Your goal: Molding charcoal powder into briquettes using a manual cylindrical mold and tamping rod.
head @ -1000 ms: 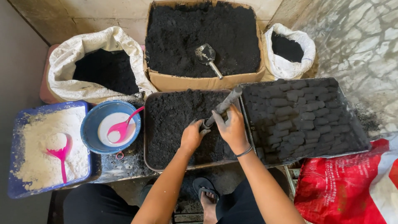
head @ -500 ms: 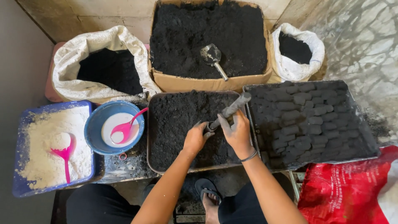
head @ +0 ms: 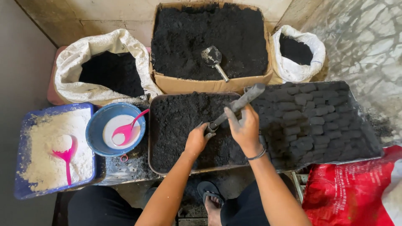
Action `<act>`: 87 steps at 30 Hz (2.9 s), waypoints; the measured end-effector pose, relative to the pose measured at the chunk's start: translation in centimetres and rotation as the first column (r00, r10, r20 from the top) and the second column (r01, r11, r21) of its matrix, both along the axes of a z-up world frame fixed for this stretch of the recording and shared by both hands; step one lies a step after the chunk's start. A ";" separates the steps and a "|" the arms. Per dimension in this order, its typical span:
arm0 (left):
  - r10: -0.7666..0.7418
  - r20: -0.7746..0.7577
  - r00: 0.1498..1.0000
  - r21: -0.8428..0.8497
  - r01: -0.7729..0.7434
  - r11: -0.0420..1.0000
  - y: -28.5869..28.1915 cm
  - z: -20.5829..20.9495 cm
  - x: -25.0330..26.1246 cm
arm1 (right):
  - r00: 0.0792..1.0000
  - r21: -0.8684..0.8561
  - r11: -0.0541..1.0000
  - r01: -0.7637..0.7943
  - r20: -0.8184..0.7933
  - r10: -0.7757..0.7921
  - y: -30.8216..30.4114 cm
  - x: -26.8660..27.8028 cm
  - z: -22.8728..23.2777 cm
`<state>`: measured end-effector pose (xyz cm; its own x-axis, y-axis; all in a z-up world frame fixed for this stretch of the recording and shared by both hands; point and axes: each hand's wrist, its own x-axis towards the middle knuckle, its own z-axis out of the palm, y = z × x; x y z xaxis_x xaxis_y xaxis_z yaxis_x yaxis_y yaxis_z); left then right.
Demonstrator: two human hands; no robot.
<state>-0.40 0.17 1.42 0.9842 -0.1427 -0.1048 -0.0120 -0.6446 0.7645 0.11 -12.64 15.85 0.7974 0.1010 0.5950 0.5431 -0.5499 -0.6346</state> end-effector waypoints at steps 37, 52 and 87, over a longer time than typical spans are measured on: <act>-0.031 0.048 0.998 0.020 0.030 0.999 0.1 -1.0 0.2 | 0.993 0.015 0.999 0.049 -0.104 -0.048 0.9 -0.7 -2.6; -0.009 0.083 0.997 0.036 0.006 0.999 0.2 -0.8 0.8 | 0.996 -0.027 1.000 0.005 -0.086 -0.007 1.3 0.7 -2.1; -0.031 0.049 0.998 0.070 0.027 0.997 0.2 -0.3 0.0 | 0.998 -0.134 0.991 -0.020 -0.061 0.012 1.5 -1.7 -1.2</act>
<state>-0.41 0.33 1.10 0.9841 -0.1652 -0.0658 -0.0688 -0.6950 0.7157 -1.57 -11.16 14.64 0.8289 0.1899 0.5262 0.5158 -0.6237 -0.5874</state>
